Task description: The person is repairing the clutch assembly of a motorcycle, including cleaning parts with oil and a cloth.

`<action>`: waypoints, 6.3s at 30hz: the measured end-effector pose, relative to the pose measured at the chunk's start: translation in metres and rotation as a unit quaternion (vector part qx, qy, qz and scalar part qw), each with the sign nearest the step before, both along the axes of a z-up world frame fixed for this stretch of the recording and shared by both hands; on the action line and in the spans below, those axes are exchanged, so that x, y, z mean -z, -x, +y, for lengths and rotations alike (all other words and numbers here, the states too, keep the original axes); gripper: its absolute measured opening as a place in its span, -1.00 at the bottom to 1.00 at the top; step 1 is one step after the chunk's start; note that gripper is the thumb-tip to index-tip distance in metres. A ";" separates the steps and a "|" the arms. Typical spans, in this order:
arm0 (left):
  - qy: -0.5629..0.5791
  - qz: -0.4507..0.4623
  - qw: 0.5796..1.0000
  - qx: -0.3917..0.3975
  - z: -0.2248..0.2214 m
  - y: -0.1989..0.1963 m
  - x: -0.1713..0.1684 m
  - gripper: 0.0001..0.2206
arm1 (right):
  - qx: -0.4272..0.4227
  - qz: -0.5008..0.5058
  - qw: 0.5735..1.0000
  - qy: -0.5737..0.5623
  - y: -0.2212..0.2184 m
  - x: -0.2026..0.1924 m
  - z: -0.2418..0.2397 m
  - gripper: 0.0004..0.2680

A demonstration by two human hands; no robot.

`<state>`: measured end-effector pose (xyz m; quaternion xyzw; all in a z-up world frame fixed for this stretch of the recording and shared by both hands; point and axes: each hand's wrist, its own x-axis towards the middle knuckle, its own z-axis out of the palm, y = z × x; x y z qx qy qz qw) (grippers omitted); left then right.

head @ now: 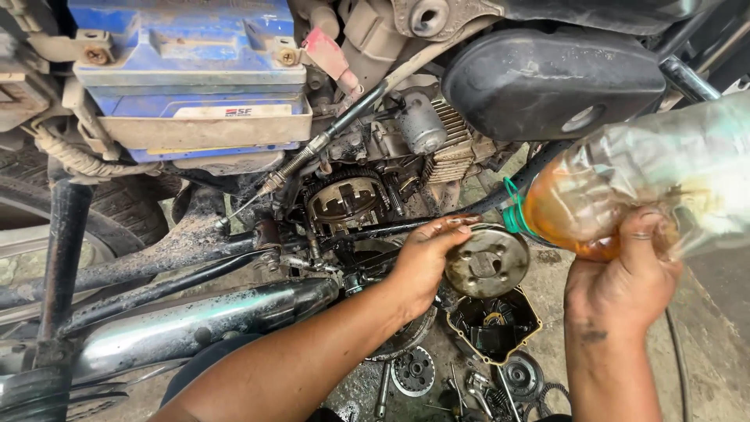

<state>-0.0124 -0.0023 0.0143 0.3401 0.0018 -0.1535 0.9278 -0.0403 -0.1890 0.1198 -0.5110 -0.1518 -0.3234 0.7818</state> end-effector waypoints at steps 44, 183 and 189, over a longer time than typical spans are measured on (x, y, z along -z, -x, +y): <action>-0.039 -0.076 0.996 -0.027 -0.002 -0.006 0.013 -0.60 | 0.031 0.025 0.999 0.024 0.001 0.000 0.016 -0.75; -0.098 0.032 0.993 -0.060 0.009 -0.012 0.007 -0.80 | 0.032 0.008 0.999 0.007 0.001 -0.007 -0.026 -0.79; -0.036 0.042 0.997 -0.062 0.011 -0.019 0.013 -0.82 | 0.022 0.039 0.999 0.012 -0.002 0.001 -0.026 -0.80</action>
